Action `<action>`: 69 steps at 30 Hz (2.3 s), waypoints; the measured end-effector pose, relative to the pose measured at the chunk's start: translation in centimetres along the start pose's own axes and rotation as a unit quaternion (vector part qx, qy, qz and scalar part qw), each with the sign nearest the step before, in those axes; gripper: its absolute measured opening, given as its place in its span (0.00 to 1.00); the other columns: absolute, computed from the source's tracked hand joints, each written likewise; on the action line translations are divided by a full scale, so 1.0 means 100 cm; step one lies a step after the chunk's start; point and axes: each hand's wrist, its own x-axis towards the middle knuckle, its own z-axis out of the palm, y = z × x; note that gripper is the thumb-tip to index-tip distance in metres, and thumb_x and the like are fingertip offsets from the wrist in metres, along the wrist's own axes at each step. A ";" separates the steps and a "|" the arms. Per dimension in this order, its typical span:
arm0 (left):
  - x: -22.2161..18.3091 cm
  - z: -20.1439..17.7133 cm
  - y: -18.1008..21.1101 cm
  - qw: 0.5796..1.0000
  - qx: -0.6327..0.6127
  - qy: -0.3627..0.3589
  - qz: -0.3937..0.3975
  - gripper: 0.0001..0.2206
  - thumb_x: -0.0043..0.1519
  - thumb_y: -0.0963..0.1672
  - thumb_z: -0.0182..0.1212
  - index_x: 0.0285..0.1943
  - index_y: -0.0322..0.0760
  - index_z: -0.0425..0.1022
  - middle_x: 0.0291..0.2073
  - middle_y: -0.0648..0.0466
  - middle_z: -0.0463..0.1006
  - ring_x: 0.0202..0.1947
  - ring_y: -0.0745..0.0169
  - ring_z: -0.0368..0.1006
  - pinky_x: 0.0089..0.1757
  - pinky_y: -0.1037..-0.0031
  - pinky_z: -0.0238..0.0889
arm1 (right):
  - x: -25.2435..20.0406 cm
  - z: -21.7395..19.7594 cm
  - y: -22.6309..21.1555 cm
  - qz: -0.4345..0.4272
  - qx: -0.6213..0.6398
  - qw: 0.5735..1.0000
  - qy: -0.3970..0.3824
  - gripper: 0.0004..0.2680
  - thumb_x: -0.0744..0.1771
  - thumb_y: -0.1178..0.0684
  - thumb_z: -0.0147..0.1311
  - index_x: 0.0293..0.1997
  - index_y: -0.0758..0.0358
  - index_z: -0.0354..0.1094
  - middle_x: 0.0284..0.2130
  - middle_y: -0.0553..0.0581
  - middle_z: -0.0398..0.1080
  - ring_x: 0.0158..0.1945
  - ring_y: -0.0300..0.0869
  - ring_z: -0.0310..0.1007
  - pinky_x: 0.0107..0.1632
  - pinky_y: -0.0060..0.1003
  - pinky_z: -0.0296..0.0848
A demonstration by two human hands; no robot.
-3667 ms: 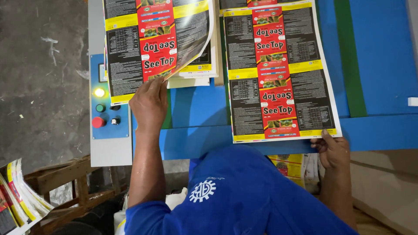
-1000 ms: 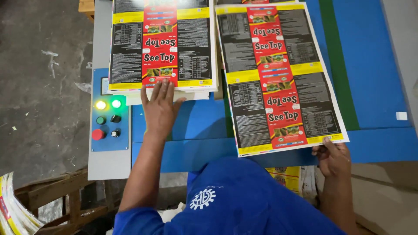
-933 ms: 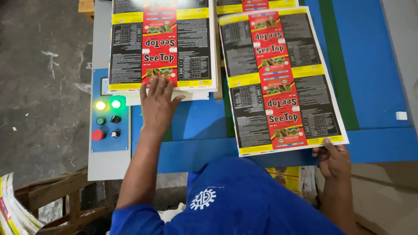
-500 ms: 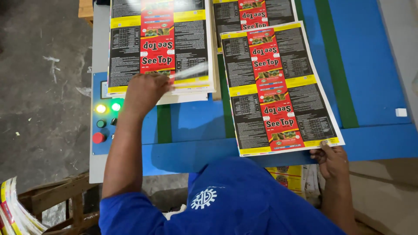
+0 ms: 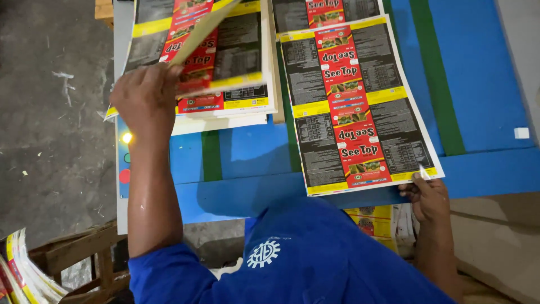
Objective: The person is flipping through printed sheets on a conveyor or machine bed to inspect or align them.
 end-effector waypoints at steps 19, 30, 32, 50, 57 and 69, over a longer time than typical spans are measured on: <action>-0.097 0.038 0.069 0.990 -0.064 -0.093 -0.082 0.04 0.66 0.40 0.62 0.47 0.37 0.79 0.41 0.49 0.83 0.37 0.46 0.79 0.35 0.59 0.72 | 0.007 0.045 -0.007 -0.007 -0.040 0.998 -0.040 0.07 0.72 0.58 0.51 0.56 0.67 0.67 0.40 0.62 0.76 0.33 0.42 0.77 0.32 0.35 0.75; -0.090 0.031 0.070 0.987 -0.072 -0.103 -0.102 0.04 0.65 0.40 0.64 0.46 0.37 0.79 0.37 0.47 0.82 0.35 0.45 0.78 0.34 0.58 0.70 | 0.080 0.079 -0.026 0.025 -0.038 0.997 -0.055 0.08 0.72 0.55 0.51 0.54 0.68 0.67 0.38 0.62 0.76 0.33 0.44 0.78 0.33 0.38 0.75; -0.089 0.029 0.070 0.988 -0.074 -0.096 -0.100 0.04 0.65 0.40 0.64 0.47 0.36 0.79 0.38 0.47 0.82 0.36 0.44 0.78 0.35 0.58 0.70 | 0.083 0.087 -0.032 0.021 -0.029 0.997 -0.072 0.09 0.73 0.54 0.51 0.56 0.67 0.66 0.39 0.61 0.75 0.35 0.43 0.77 0.34 0.37 0.75; -0.095 0.051 0.156 0.978 -0.197 -0.072 0.018 0.09 0.63 0.41 0.65 0.49 0.30 0.79 0.46 0.44 0.80 0.47 0.44 0.77 0.48 0.56 0.70 | 0.006 0.199 -0.037 0.001 -0.147 0.962 -0.229 0.15 0.69 0.55 0.54 0.64 0.61 0.67 0.46 0.58 0.78 0.36 0.40 0.77 0.35 0.32 0.74; -0.100 0.043 0.188 0.963 -0.222 -0.130 0.080 0.15 0.60 0.46 0.65 0.51 0.30 0.78 0.53 0.41 0.78 0.59 0.42 0.72 0.58 0.51 0.61 | -0.020 0.243 -0.068 0.026 -0.053 0.964 -0.258 0.09 0.69 0.53 0.53 0.53 0.62 0.67 0.37 0.56 0.77 0.32 0.41 0.77 0.31 0.34 0.72; -0.112 0.089 0.050 0.991 -0.057 -0.110 -0.053 0.14 0.68 0.44 0.65 0.61 0.39 0.76 0.62 0.49 0.77 0.67 0.48 0.71 0.64 0.56 0.61 | 0.000 0.140 -0.055 -0.062 0.028 0.991 -0.117 0.05 0.71 0.57 0.52 0.50 0.63 0.67 0.33 0.55 0.75 0.30 0.39 0.74 0.32 0.36 0.74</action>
